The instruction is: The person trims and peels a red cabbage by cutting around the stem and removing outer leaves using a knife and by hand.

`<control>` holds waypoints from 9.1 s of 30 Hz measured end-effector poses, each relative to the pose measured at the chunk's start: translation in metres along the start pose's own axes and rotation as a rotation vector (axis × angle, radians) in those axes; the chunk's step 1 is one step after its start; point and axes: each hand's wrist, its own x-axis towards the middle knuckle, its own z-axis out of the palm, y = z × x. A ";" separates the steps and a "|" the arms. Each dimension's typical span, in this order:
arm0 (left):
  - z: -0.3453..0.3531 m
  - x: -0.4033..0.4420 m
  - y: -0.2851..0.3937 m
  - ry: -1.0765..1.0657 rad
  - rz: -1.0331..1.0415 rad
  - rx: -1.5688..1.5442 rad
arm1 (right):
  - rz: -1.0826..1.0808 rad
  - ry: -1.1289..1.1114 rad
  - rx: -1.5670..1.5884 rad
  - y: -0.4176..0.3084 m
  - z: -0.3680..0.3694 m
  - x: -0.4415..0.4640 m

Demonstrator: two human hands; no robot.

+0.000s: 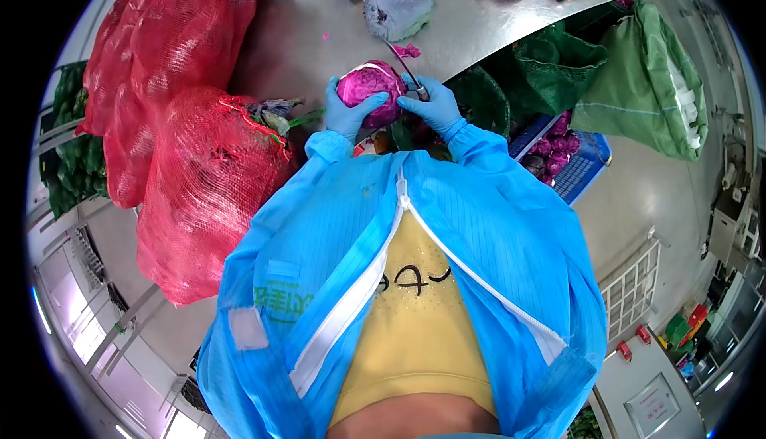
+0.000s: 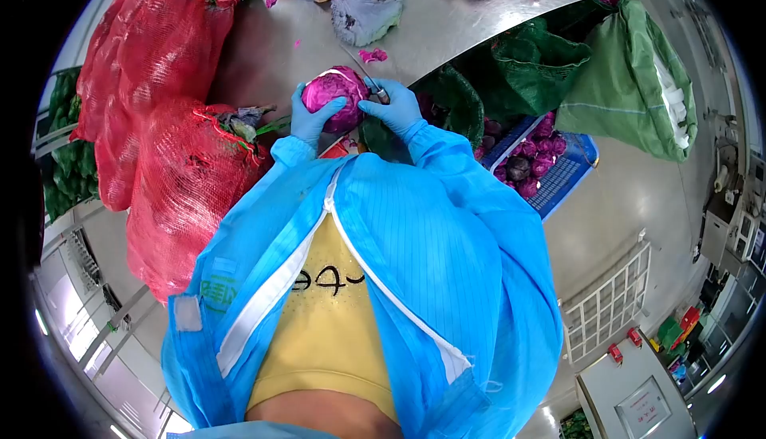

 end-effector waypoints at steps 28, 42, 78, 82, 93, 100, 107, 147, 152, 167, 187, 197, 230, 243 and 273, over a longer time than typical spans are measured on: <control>0.004 0.020 -0.015 0.038 0.120 0.198 | 0.150 0.123 -0.050 0.001 0.012 -0.012; 0.007 0.018 -0.020 0.086 0.142 0.250 | 0.112 0.170 -0.316 -0.015 0.013 -0.010; -0.008 0.031 -0.017 -0.025 0.045 0.132 | 0.131 -0.024 0.040 0.004 -0.001 0.030; -0.003 0.025 -0.009 -0.029 0.099 0.205 | 0.173 -0.065 -0.134 -0.010 -0.007 0.031; 0.004 0.022 -0.006 -0.005 0.208 0.552 | 0.195 -0.075 -0.787 -0.050 -0.011 0.028; -0.001 0.013 0.014 -0.186 0.309 0.608 | 0.097 0.147 -0.928 -0.040 -0.038 0.050; -0.034 0.017 -0.002 -0.396 0.535 0.629 | 0.155 0.123 -0.906 -0.031 -0.070 0.057; -0.002 -0.001 0.015 -0.030 0.425 0.872 | 0.111 -0.173 -0.583 -0.050 0.022 -0.027; -0.002 0.001 0.012 -0.037 0.460 0.867 | 0.113 -0.197 -0.530 -0.043 0.022 -0.029; 0.014 -0.002 0.036 -0.067 0.387 1.072 | 0.369 -0.140 -0.687 -0.058 0.025 -0.023; 0.014 0.007 0.042 -0.121 0.372 1.157 | 0.377 -0.069 -0.635 -0.038 0.028 -0.021; -0.010 0.008 0.021 -0.107 0.473 0.962 | 0.409 -0.051 -0.594 0.014 0.028 0.011; -0.002 0.024 -0.035 -0.187 0.756 0.478 | 0.193 -0.100 -0.432 -0.035 -0.006 0.004; 0.003 0.019 -0.009 -0.195 0.603 0.583 | 0.158 -0.039 -0.371 -0.036 0.002 0.002; -0.027 0.012 -0.048 -0.184 0.572 0.192 | 0.308 0.347 -0.440 0.033 -0.044 0.016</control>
